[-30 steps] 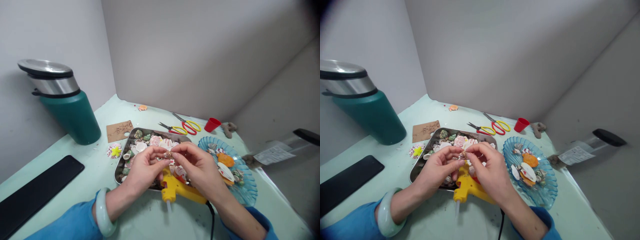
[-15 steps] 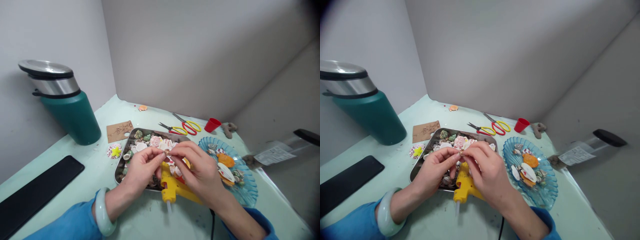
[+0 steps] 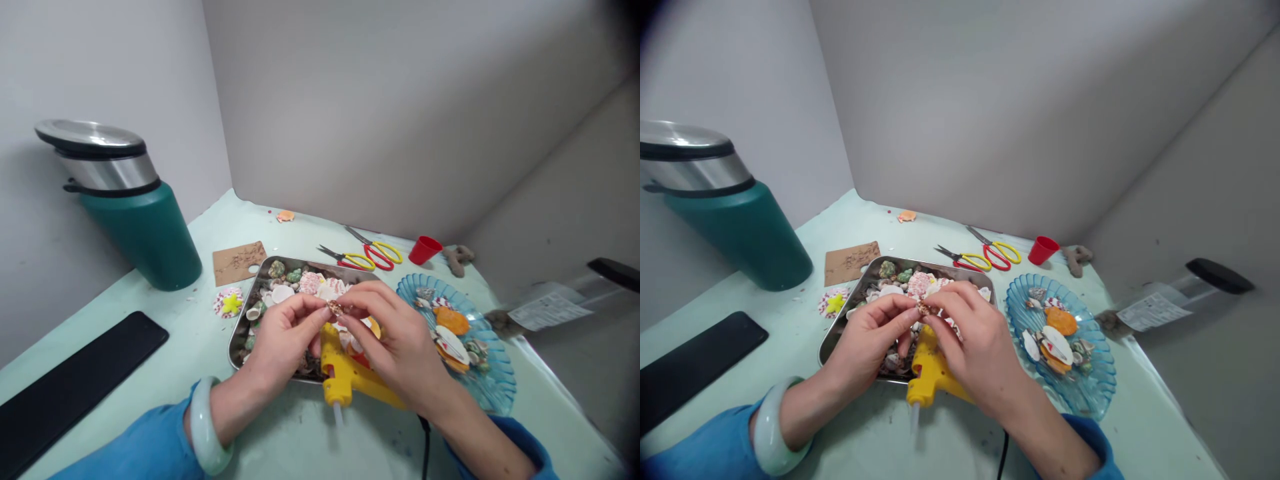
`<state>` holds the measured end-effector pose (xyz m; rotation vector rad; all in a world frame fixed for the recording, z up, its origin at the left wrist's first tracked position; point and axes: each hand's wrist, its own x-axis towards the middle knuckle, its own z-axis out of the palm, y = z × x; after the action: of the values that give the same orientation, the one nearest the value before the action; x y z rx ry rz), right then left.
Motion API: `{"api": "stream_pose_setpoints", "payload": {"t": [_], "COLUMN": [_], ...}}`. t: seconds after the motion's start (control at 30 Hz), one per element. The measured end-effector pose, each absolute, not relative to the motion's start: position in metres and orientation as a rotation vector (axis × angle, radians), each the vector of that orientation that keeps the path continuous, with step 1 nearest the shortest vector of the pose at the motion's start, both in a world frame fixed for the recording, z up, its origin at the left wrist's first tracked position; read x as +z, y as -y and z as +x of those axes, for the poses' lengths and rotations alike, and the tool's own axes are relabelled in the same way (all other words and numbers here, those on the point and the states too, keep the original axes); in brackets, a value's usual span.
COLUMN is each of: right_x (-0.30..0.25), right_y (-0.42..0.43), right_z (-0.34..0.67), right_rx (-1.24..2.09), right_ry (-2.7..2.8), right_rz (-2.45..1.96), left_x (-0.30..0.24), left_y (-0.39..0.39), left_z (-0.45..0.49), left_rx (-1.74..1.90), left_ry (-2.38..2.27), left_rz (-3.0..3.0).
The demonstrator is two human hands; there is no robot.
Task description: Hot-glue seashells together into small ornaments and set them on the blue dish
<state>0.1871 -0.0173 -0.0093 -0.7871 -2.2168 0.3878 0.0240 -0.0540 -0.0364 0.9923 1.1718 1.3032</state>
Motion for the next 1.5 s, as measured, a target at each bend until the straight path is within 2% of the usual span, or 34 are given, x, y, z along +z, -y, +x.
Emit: {"api": "stream_pose_setpoints", "payload": {"t": [0.47,0.9,1.5], "right_x": [-0.0096,-0.0077,-0.0129], "right_y": [0.0177,0.0169,0.0215], "right_z": [0.1867,0.1874,0.1840], "right_rx": [0.351,0.458,0.263], "right_ry": [2.195,2.174,2.132], "right_rz": [-0.745,-0.759,-0.692], "left_x": [-0.0349,-0.0375,-0.0408], "left_y": [0.0548,0.0540,0.0538], "left_z": [0.0212,0.0213,0.0230], "left_rx": [1.266,1.281,1.277], "left_ry": [-1.074,-0.970,-1.025], "left_rz": [0.958,0.886,0.893]}}
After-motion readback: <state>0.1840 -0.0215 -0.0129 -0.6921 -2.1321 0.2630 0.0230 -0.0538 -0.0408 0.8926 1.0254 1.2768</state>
